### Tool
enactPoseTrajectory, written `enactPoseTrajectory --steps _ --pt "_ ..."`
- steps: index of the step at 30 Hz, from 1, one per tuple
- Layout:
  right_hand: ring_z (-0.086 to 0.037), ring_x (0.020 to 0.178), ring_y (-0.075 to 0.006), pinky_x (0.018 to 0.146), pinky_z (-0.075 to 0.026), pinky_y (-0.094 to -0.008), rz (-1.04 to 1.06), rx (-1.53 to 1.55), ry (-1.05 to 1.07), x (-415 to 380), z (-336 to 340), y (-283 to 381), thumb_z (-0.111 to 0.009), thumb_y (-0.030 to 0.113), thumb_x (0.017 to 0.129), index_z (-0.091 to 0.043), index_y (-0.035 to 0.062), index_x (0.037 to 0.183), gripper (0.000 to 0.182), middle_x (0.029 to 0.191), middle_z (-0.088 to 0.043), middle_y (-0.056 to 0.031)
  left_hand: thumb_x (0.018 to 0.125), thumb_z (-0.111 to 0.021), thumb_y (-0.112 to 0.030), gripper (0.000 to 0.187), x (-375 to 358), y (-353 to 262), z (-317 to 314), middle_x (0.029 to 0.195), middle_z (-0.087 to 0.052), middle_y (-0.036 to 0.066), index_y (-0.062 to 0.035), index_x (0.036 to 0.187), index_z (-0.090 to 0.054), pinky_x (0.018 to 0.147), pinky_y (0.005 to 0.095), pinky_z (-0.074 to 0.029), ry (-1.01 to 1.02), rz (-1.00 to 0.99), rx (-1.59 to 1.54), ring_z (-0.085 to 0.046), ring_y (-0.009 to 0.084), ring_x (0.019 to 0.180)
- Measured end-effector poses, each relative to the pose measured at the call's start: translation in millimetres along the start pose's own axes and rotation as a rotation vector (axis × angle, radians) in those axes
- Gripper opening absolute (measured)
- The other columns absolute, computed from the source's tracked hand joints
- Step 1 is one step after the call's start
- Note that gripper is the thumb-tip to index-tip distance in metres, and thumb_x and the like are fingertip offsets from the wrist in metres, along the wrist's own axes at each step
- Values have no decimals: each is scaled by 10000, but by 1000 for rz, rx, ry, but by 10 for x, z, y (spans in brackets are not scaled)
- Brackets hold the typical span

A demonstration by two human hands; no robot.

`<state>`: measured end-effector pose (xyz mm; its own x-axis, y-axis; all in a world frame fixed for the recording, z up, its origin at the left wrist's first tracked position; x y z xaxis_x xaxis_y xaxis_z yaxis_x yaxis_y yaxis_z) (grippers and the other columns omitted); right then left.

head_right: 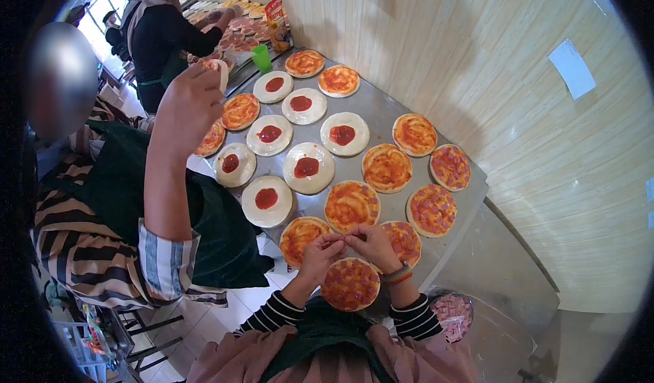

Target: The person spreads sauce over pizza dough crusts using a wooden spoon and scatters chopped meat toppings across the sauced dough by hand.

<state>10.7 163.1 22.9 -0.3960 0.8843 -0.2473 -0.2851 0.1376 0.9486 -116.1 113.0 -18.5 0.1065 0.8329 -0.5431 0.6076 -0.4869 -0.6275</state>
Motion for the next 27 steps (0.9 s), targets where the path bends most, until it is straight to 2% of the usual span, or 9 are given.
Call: enactPoseTrajectory --steps 6,8,12,14,18,20,24,26,27 --pt "-550 651 -85 577 -442 -237 -27 305 -127 67 97 -374 -584 112 771 -609 -16 830 143 696 -606 -55 788 -581 -50 161 2 59 69 855 -584 73 -21 930 -512 661 243 -485 -39 -8 18 -565 134 703" --pt "-573 641 -128 583 -453 -261 5 50 -318 149 281 -669 -588 86 747 -602 -25 818 132 694 -609 -81 789 -578 -47 157 -5 52 100 852 -583 75 -23 927 -507 662 248 -487 -47 -3 -6 -565 137 700" --pt "-576 683 -120 603 -458 -239 -32 -252 -386 237 335 -665 -580 23 737 -578 -33 814 95 728 -614 -81 790 -574 -43 151 -37 36 167 865 -576 80 -26 921 -502 659 256 -497 -62 -15 -84 -563 141 706" --pt "-589 646 -250 591 -464 -318 -11 -299 -442 260 302 -594 -600 55 695 -582 -20 736 87 698 -600 -139 790 -574 -42 149 -42 22 204 873 -575 80 -29 920 -503 656 255 -499 -79 -17 -112 -563 141 711" --pt "-568 638 -293 591 -457 -357 31 -558 -434 302 233 -529 -608 60 683 -563 -18 716 96 685 -590 -136 792 -573 -48 151 -54 -5 207 884 -571 70 -30 926 -507 657 247 -492 -80 -25 -114 -554 125 724" --pt "-544 657 -326 614 -455 -345 188 -843 -507 280 181 -421 -617 56 669 -557 -10 753 123 717 -577 -145 796 -571 -58 151 -54 -18 210 885 -570 61 -28 933 -513 658 236 -485 -80 -40 -106 -546 109 727" --pt "-576 695 -254 641 -455 -302 176 -675 -428 177 107 -110 -617 75 702 -571 -11 790 132 749 -598 -114 784 -587 -53 170 -45 -26 166 865 -571 59 -35 930 -501 650 237 -485 -89 -21 -76 -555 123 729" --pt "-571 634 -183 586 -451 -282 35 -72 -142 137 -75 -4 -617 76 704 -602 -4 790 119 691 -598 -87 778 -595 -48 175 -59 -27 166 846 -569 57 -41 922 -496 641 240 -483 -102 -6 -64 -558 131 720" --pt "-571 634 -183 586 -451 -282 34 -74 -143 128 -75 -69 -617 76 704 -602 -4 790 119 691 -598 -87 779 -595 -50 179 -57 -16 166 851 -568 57 -41 925 -493 647 241 -482 -92 -6 -40 -558 130 723"
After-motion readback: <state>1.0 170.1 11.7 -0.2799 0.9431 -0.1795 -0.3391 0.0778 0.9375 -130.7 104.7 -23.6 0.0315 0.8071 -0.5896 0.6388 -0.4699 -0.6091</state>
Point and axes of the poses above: each hand's wrist, its own x-axis towards the middle knuckle, its own z-axis out of the back of the hand, y = z × x, the point moved 5 cm from there along x, towards the middle knuckle
